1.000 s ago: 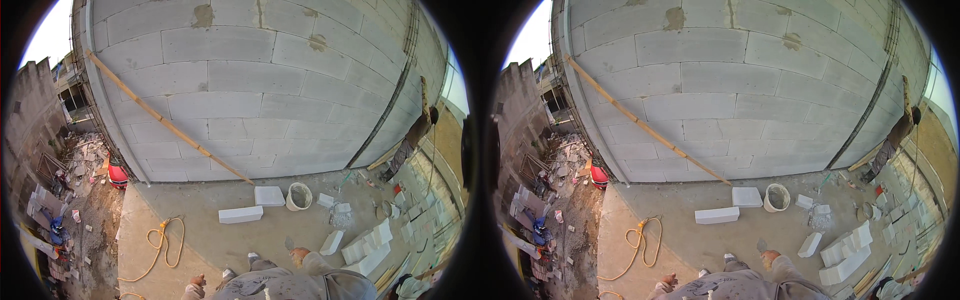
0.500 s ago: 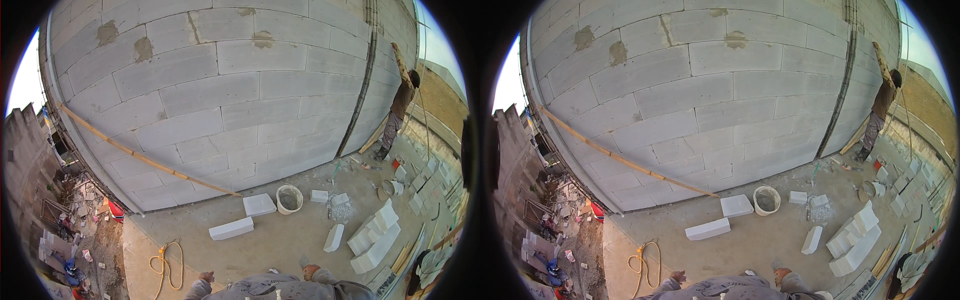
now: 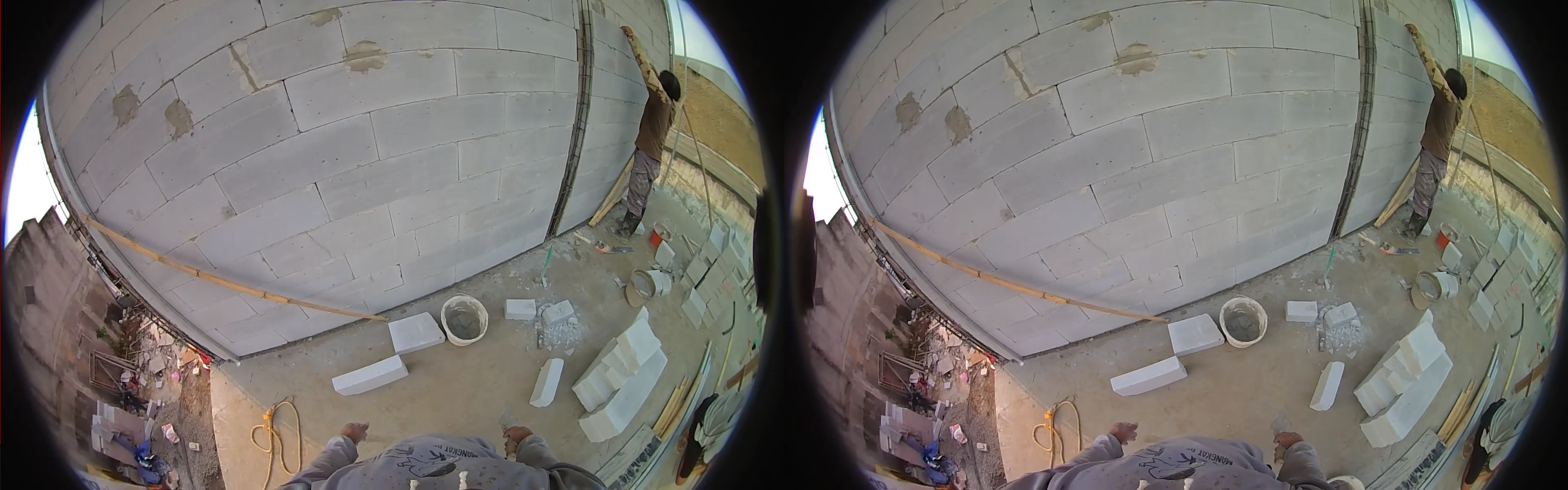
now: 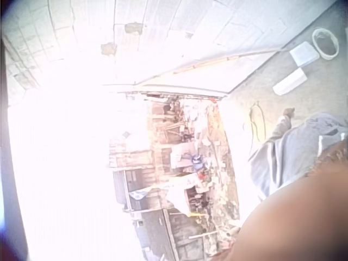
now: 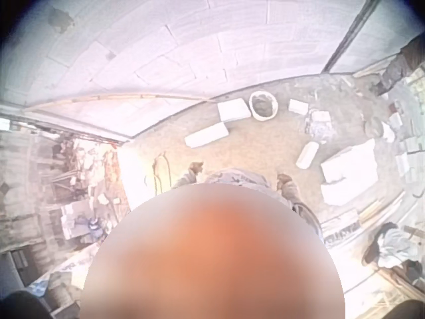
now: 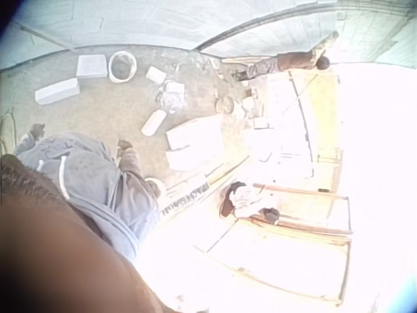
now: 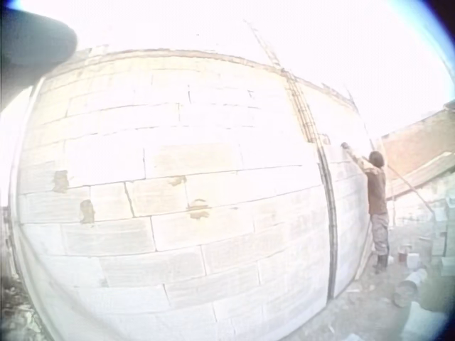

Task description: The person applies mortar from a bucket onto a concrete block wall using a trowel.

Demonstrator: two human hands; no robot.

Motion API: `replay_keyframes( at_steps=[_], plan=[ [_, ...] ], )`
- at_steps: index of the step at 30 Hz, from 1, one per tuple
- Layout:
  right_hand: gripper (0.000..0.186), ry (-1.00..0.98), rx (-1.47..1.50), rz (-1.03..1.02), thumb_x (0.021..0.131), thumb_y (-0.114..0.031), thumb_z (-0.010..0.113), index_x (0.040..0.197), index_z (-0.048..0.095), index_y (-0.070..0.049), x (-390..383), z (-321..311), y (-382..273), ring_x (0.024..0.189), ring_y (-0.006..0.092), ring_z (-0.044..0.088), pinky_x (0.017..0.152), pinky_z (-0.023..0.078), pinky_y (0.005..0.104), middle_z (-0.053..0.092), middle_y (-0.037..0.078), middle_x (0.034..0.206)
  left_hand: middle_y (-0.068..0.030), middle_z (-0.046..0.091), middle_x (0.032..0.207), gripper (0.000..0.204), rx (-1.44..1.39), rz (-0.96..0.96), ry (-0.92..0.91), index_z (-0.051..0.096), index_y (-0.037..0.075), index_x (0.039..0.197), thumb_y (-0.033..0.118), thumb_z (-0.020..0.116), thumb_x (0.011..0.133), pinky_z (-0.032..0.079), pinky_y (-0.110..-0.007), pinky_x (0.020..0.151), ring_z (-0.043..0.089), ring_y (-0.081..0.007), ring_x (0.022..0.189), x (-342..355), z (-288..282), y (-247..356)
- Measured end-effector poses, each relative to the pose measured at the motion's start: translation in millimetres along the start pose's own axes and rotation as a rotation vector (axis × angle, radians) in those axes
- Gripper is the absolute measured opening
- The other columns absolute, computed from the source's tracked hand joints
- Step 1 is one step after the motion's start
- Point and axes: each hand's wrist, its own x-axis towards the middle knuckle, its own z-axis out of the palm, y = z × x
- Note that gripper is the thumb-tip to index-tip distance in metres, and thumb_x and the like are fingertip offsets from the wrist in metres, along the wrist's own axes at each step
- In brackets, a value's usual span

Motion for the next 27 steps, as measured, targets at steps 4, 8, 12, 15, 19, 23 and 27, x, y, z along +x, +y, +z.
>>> replay_keyframes(
  at_steps=[4, 8, 12, 15, 19, 23, 27],
  plan=[
    [0.031, 0.047, -0.064, -0.07, 0.083, -0.027, 0.051, 0.106, 0.068, -0.014, -4, -10, 27, 0.104, 0.0249, 0.06, 0.09, 0.046, 0.0357, 0.065, 0.009, 0.111, -0.0109, 0.068, 0.084, 0.044, -0.829, -0.548, -0.063, 0.065, 0.003, 0.096, 0.042, 0.046, 0.091, 0.048, -0.038, 0.073, 0.065, -0.0264, 0.079, 29, -26, 44],
    [0.03, 0.057, -0.198, -0.198, 0.084, -0.023, 0.048, 0.105, 0.068, -0.011, -5, -15, 34, 0.096, 0.0263, 0.064, 0.086, 0.05, 0.0351, 0.066, 0.011, 0.108, -0.0119, 0.069, 0.085, 0.048, -0.855, -0.679, -0.048, 0.067, 0.002, 0.093, 0.044, 0.045, 0.091, 0.048, -0.039, 0.075, 0.066, -0.0257, 0.079, 32, -59, 88],
    [0.028, 0.043, -0.333, -0.283, 0.084, -0.022, 0.05, 0.103, 0.069, -0.012, -1, -22, 39, 0.094, 0.026, 0.064, 0.085, 0.05, 0.0349, 0.067, 0.011, 0.106, -0.0124, 0.068, 0.083, 0.049, -0.598, -0.405, -0.047, 0.067, 0.001, 0.092, 0.045, 0.045, 0.09, 0.048, -0.039, 0.076, 0.066, -0.0252, 0.077, 37, -48, 83],
    [0.026, 0.079, -0.226, -0.244, 0.084, -0.022, 0.05, 0.101, 0.068, -0.012, -7, -20, 69, 0.091, 0.0257, 0.064, 0.082, 0.05, 0.0351, 0.066, 0.011, 0.103, -0.0129, 0.068, 0.083, 0.05, -0.584, -0.435, -0.081, 0.067, 0.001, 0.092, 0.045, 0.044, 0.09, 0.048, -0.039, 0.076, 0.066, -0.0261, 0.078, 51, -63, 90],
    [0.024, 0.091, -0.101, -0.243, 0.084, -0.022, 0.051, 0.098, 0.067, -0.011, 16, -27, 88, 0.087, 0.0253, 0.064, 0.078, 0.05, 0.0354, 0.066, 0.011, 0.099, -0.0143, 0.068, 0.087, 0.05, -0.514, -0.416, -0.014, 0.067, 0.001, 0.094, 0.045, 0.043, 0.091, 0.047, -0.04, 0.08, 0.065, -0.0288, 0.085, 50, -43, 67],
    [0.022, 0.089, 0.045, -0.192, 0.084, -0.022, 0.051, 0.096, 0.066, -0.011, 23, -20, 105, 0.082, 0.0249, 0.063, 0.074, 0.05, 0.0357, 0.065, 0.011, 0.095, -0.0113, 0.066, 0.093, 0.032, -0.095, -0.155, -0.005, 0.055, 0.006, 0.113, 0.025, 0.053, 0.088, 0.05, -0.042, 0.069, 0.065, -0.0287, 0.08, 43, -63, 68],
    [0.02, 0.086, 0.184, -0.163, 0.084, -0.022, 0.052, 0.093, 0.065, -0.01, 44, -24, 89, 0.078, 0.0245, 0.063, 0.071, 0.05, 0.0359, 0.064, 0.012, 0.091, -0.0125, 0.067, 0.095, 0.03, -0.649, -0.635, -0.096, 0.055, 0.007, 0.112, 0.027, 0.049, 0.09, 0.052, -0.041, 0.066, 0.066, -0.0289, 0.076, 30, -87, 64]
  ],
)
